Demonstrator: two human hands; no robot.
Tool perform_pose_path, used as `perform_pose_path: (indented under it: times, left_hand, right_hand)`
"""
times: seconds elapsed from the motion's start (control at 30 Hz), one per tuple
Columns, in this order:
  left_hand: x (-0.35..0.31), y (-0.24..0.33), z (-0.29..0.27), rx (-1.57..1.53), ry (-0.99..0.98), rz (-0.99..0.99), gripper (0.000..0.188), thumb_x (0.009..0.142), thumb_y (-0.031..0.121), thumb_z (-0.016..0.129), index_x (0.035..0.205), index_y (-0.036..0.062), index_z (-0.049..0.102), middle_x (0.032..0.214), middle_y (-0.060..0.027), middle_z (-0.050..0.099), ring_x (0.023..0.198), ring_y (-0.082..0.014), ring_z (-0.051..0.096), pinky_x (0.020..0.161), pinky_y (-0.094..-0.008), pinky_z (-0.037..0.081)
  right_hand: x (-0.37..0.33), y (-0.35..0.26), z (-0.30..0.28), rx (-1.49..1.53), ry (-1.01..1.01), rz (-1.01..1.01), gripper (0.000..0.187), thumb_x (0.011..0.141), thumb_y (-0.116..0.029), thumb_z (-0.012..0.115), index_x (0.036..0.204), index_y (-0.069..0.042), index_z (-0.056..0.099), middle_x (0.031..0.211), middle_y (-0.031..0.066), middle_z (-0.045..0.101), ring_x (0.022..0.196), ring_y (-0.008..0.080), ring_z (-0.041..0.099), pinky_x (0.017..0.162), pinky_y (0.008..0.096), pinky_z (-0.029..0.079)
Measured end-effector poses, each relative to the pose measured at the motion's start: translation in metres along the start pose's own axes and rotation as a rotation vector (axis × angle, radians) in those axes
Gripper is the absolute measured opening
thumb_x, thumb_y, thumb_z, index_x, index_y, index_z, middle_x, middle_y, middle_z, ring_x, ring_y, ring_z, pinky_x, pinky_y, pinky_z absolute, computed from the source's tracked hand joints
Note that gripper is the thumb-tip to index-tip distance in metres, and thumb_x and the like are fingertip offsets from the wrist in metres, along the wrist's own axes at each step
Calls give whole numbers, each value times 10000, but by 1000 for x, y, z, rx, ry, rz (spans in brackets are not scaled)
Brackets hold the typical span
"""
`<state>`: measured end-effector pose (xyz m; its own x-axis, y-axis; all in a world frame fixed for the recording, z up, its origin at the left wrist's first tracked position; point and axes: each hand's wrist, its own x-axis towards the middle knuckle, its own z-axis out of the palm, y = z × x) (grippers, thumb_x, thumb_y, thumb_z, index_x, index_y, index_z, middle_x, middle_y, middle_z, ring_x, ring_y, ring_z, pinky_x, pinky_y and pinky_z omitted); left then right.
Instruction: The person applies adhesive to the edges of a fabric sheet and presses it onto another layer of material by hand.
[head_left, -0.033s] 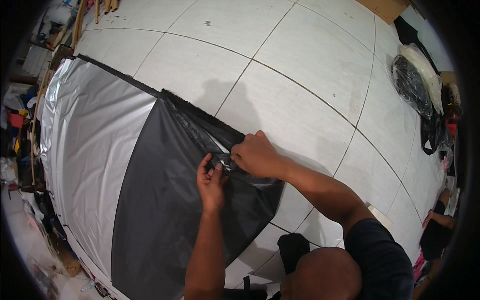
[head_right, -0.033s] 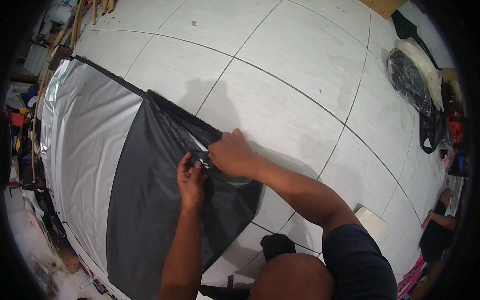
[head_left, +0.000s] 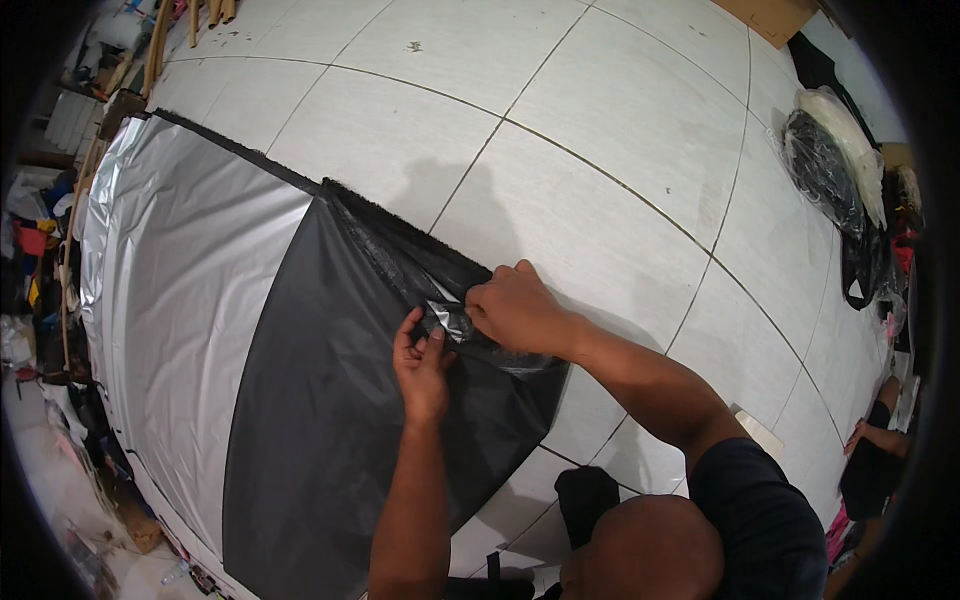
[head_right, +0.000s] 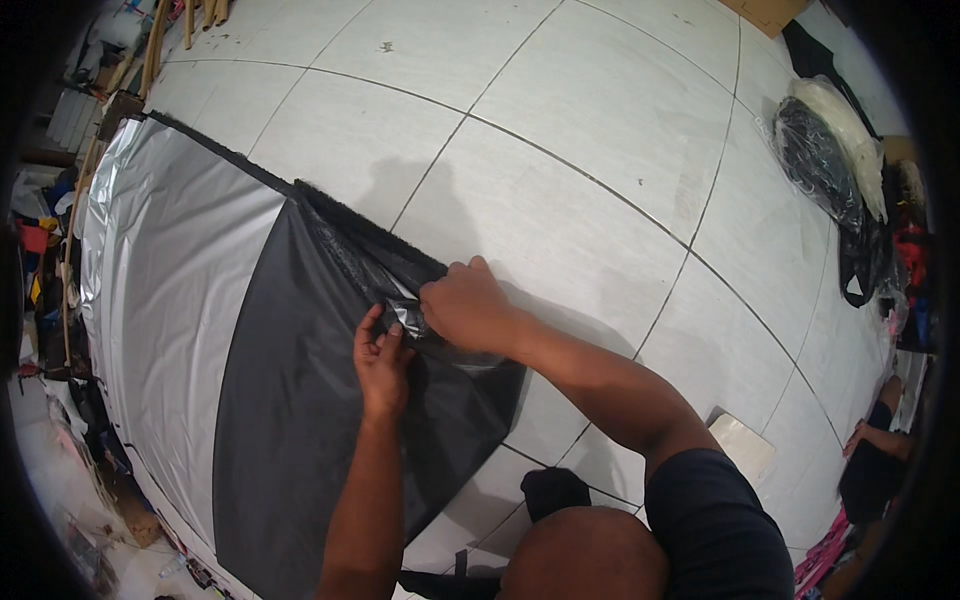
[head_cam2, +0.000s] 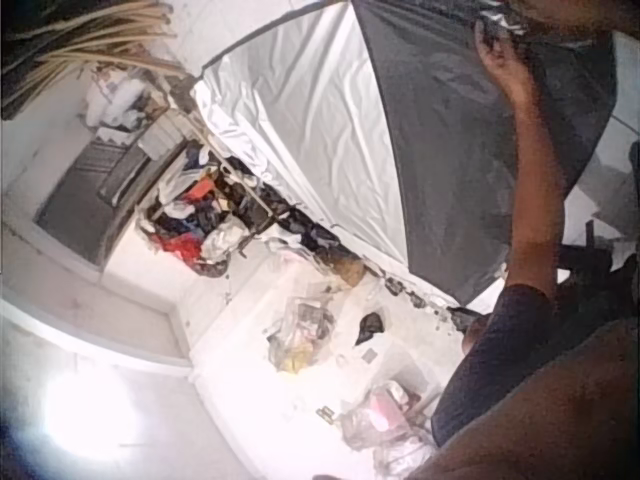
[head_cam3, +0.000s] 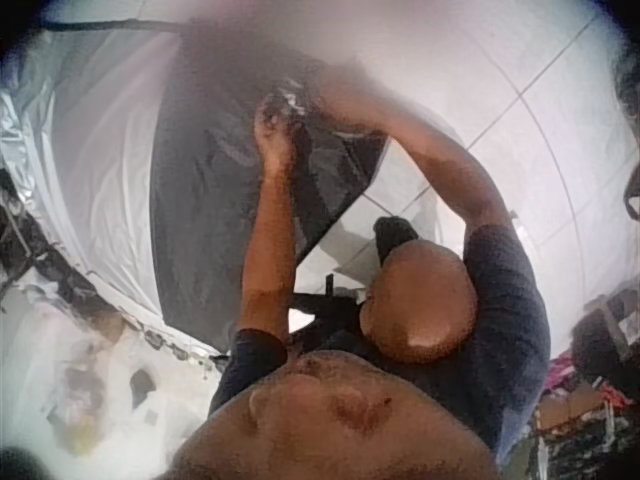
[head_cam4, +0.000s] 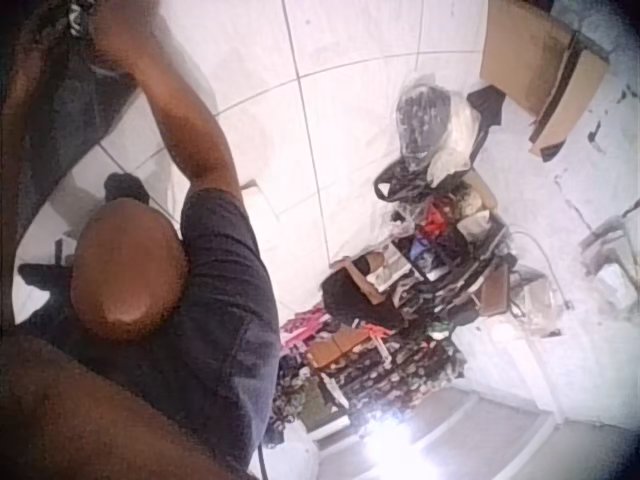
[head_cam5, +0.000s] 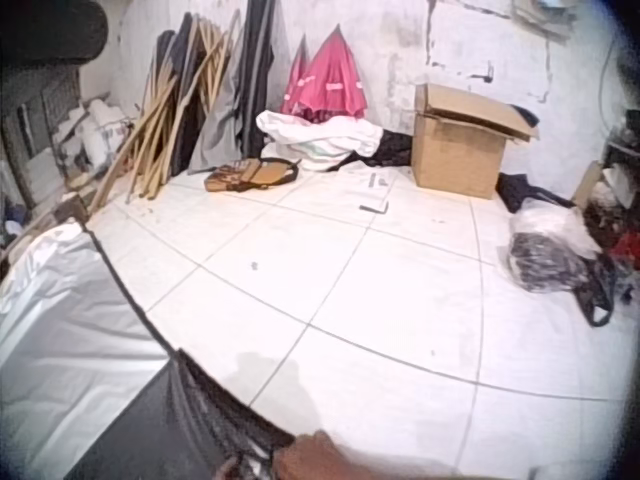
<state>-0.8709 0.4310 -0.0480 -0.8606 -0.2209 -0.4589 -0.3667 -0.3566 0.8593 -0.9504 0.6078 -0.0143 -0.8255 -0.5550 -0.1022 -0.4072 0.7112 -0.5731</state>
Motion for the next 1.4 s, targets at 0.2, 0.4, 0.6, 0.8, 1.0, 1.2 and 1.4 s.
perform_pose_path:
  times: [0.2, 0.4, 0.6, 0.8, 1.0, 1.2, 1.4]
  left_hand:
    - [-2, 3, 3, 16, 24, 3, 435, 953, 65, 610, 1360, 60, 457, 786, 31, 612, 706, -31, 566, 633, -198, 482]
    - [-2, 3, 2, 36, 38, -1, 439, 957, 104, 622, 1362, 71, 456, 758, 52, 590, 687, -25, 545, 626, -193, 468]
    - [-4, 6, 5, 1, 30, 27, 502, 964, 135, 625, 1410, 73, 405, 795, 40, 625, 739, -38, 587, 668, -208, 485]
    - [-4, 4, 2, 53, 16, 33, 540, 959, 116, 627, 1436, 68, 378, 797, 35, 637, 744, -32, 598, 669, -199, 494]
    - [-5, 7, 8, 39, 40, 22, 521, 951, 95, 627, 1421, 60, 404, 717, 64, 553, 654, -8, 516, 620, -179, 460]
    - [-5, 6, 7, 28, 50, 30, 510, 946, 87, 629, 1411, 63, 422, 676, 81, 482, 606, -3, 448, 574, -176, 424]
    - [-3, 3, 2, 2, 28, 43, 517, 951, 82, 618, 1423, 70, 408, 704, 70, 524, 617, -10, 472, 572, -174, 423]
  right_hand:
    - [-1, -12, -8, -51, 109, 135, 242, 857, -298, 638, 800, -66, 674, 741, 107, 665, 793, 299, 615, 781, 434, 375]
    - [5, -6, 4, -176, 386, 15, 194, 809, -284, 687, 833, -94, 659, 761, 88, 660, 770, 265, 597, 761, 422, 376]
    - [3, -16, 9, -64, 239, -227, 205, 782, -304, 722, 843, -112, 682, 788, 34, 668, 859, 229, 574, 787, 399, 365]
    - [9, -11, 11, -25, 44, -152, 205, 819, -304, 702, 765, -107, 719, 698, 45, 666, 842, 245, 587, 785, 407, 368]
    - [-1, -6, 0, -31, 60, -12, 191, 868, -265, 637, 789, -98, 688, 717, 75, 662, 835, 268, 589, 802, 408, 365]
    - [-1, -15, -9, -85, 149, 84, 197, 856, -253, 606, 791, -70, 638, 656, 134, 640, 708, 296, 586, 757, 431, 374]
    - [9, -9, -1, -179, 505, -11, 229, 791, -250, 731, 944, -108, 637, 840, 50, 658, 803, 250, 586, 781, 401, 369]
